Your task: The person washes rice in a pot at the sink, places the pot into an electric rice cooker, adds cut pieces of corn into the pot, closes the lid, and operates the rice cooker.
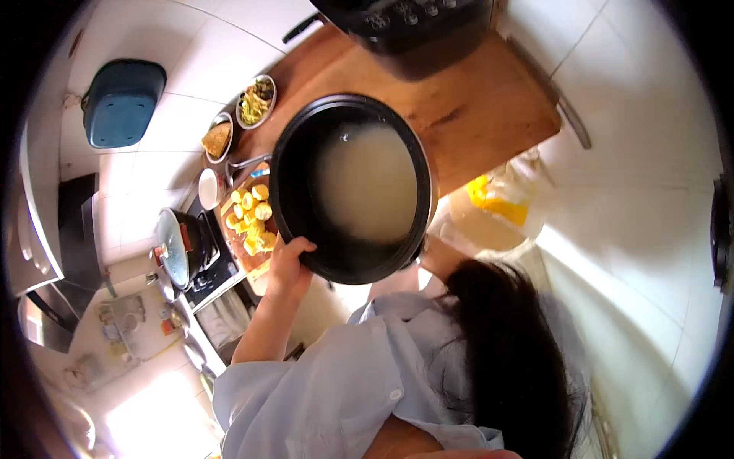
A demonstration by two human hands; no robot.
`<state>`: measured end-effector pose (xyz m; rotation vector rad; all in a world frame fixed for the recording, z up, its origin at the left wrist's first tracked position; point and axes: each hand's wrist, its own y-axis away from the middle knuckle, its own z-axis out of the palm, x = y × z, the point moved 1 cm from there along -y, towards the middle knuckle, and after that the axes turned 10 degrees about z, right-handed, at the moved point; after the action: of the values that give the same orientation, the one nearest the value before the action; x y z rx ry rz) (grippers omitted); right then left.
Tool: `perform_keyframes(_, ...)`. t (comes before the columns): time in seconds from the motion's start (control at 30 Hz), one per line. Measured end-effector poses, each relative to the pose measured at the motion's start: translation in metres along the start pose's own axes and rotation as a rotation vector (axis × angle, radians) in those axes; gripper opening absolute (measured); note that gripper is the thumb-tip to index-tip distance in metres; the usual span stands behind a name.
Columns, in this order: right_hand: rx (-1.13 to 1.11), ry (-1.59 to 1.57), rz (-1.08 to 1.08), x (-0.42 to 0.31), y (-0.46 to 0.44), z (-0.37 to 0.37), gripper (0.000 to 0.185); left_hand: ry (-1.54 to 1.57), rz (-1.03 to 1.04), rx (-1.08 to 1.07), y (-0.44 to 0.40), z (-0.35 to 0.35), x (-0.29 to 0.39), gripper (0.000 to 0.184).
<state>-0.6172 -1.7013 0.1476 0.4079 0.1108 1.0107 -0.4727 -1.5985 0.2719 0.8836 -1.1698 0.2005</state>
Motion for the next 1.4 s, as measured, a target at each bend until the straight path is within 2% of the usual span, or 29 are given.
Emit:
perform_keyframes(0.03, 0.010, 0.065, 0.023, -0.006, 0.009, -0.004, 0.037, 0.001, -0.005, 0.045, 0.002, 0.010, -0.002, 0.066)
perform_keyframes(0.23, 0.049, 0.461, 0.153, -0.065, 0.060, -0.015, 0.033, 0.123, 0.006, -0.062, -0.007, 0.009, -0.004, 0.072)
perform_keyframes(0.3, 0.034, 0.625, 0.183, -0.101, 0.070, -0.017, 0.032, 0.147, 0.052, -0.067, -0.009, 0.011, 0.002, 0.064)
perform_keyframes(0.4, -0.142, 0.580, 0.153, -0.157, 0.058, -0.013, 0.035, 0.140, 0.073, -0.076, -0.010, 0.006, 0.013, 0.060)
perform_keyframes(0.47, -0.008, 1.010, -0.147, -0.169, 0.053, 0.002, 0.035, 0.136, 0.071, -0.110, -0.015, -0.006, 0.019, 0.060)
perform_keyframes(0.53, 0.116, 1.420, -0.473, -0.165, 0.051, 0.048, 0.036, 0.145, 0.076, -0.161, -0.022, -0.018, 0.025, 0.059)
perform_keyframes(0.57, 0.189, 1.607, -0.643, -0.156, 0.052, 0.066, 0.036, 0.114, 0.018, -0.102, -0.022, -0.022, 0.033, 0.053)
perform_keyframes(0.6, 0.272, 1.782, -0.820, -0.144, 0.053, 0.079, 0.037, 0.093, -0.028, -0.118, -0.027, -0.029, 0.036, 0.059)
perform_keyframes(0.63, 0.195, 1.462, -0.673, -0.121, 0.045, 0.088, 0.040, 0.073, -0.071, -0.140, -0.035, -0.038, 0.039, 0.065)
perform_keyframes(0.67, 0.147, 1.346, -0.641, -0.101, 0.034, 0.094, 0.041, 0.059, -0.114, -0.163, -0.043, -0.044, 0.043, 0.071)
perform_keyframes(0.73, 0.054, 1.116, -0.566, -0.069, 0.013, 0.099, 0.044, 0.052, -0.131, -0.189, -0.050, -0.047, 0.057, 0.069)
perform_keyframes(0.83, 0.055, 1.085, -0.560, -0.045, -0.011, 0.106, 0.050, 0.038, -0.095, -0.260, -0.066, -0.056, 0.074, 0.066)
perform_keyframes(0.9, 0.043, 0.854, -0.411, -0.034, -0.019, 0.114, 0.051, -0.114, 0.011, -0.290, -0.070, -0.057, 0.089, 0.064)
perform_keyframes(0.93, 0.045, 0.736, -0.339, -0.029, -0.020, 0.118, 0.051, -0.110, -0.029, -0.277, -0.070, -0.054, 0.101, 0.061)
perform_keyframes(1.07, 0.045, 0.644, -0.375, -0.031, -0.031, 0.148, 0.050, -0.155, -0.042, -0.310, -0.073, -0.043, 0.146, 0.054)
perform_keyframes(1.1, 0.032, 0.647, -0.401, -0.035, -0.033, 0.157, 0.048, -0.259, 0.075, -0.389, -0.082, -0.046, 0.149, 0.046)
perform_keyframes(1.17, 0.000, 0.650, -0.454, -0.045, -0.035, 0.178, 0.046, -0.123, 0.024, -0.408, -0.094, -0.044, 0.163, 0.042)
perform_keyframes(1.2, -0.052, 0.729, -0.552, -0.049, -0.034, 0.187, 0.045, -0.057, -0.002, -0.416, -0.097, -0.039, 0.173, 0.040)
perform_keyframes(1.27, -0.159, 0.882, -0.748, -0.060, -0.031, 0.208, 0.044, -0.125, 0.047, -0.419, -0.096, -0.022, 0.201, 0.036)
perform_keyframes(1.3, -0.171, 0.688, -0.558, -0.071, -0.033, 0.227, 0.039, -0.152, 0.094, -0.424, -0.096, -0.011, 0.211, 0.035)
perform_keyframes(1.4, -0.137, 0.636, -0.486, -0.106, -0.035, 0.263, 0.036, -0.293, 0.224, -0.488, -0.113, 0.021, 0.236, 0.038)
